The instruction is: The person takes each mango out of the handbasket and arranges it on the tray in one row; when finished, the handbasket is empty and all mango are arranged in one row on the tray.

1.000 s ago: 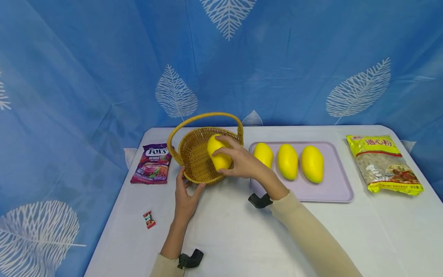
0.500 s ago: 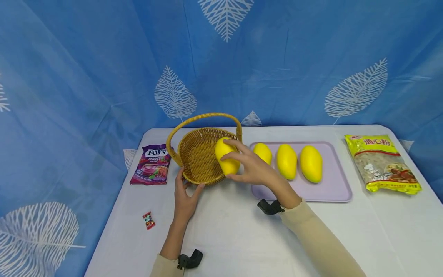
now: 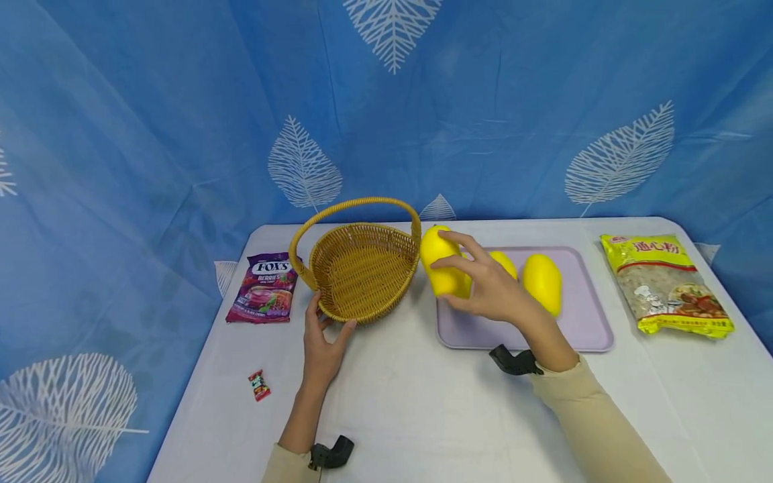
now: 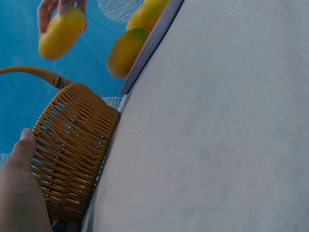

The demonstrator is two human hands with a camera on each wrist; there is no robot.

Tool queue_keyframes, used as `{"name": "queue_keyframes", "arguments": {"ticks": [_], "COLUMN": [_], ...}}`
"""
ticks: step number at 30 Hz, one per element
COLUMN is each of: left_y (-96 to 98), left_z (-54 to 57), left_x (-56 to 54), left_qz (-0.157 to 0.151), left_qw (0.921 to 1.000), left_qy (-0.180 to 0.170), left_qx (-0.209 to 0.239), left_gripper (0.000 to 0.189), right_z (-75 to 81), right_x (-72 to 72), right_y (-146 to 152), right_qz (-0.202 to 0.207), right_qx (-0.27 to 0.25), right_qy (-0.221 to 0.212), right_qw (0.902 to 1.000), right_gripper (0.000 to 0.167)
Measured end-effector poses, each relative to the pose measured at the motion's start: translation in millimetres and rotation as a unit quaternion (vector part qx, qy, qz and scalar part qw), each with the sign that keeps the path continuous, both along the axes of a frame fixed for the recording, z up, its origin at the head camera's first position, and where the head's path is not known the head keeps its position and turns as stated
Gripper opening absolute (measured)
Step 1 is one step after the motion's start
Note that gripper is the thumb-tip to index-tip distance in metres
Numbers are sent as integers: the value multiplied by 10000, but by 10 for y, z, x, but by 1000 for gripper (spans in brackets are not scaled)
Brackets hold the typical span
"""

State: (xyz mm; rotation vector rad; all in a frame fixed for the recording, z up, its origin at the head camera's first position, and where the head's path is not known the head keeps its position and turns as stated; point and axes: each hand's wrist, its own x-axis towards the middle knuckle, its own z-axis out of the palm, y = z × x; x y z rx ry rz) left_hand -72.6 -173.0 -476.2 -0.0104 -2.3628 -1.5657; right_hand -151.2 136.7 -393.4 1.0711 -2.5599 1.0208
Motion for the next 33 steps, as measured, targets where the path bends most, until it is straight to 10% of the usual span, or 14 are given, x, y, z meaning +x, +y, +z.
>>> {"name": "queue_keyframes", "arguments": {"ticks": [16, 33], "left_y": [4, -10], "left_z": [8, -17], "left_x": [10, -8], "left_qz": [-33, -88], "left_qw": [10000, 9998], "left_qy": [54, 159], "left_qx": [-32, 42], "left_gripper": [80, 80], "right_z": [-79, -360], "right_x": [55, 222], "right_y": [1146, 1908], "right_qz": [-1179, -2146], "right_qx": [77, 472], "right_qy": [379, -698], "right_qw": [9923, 9731], "right_gripper": [58, 53]}}
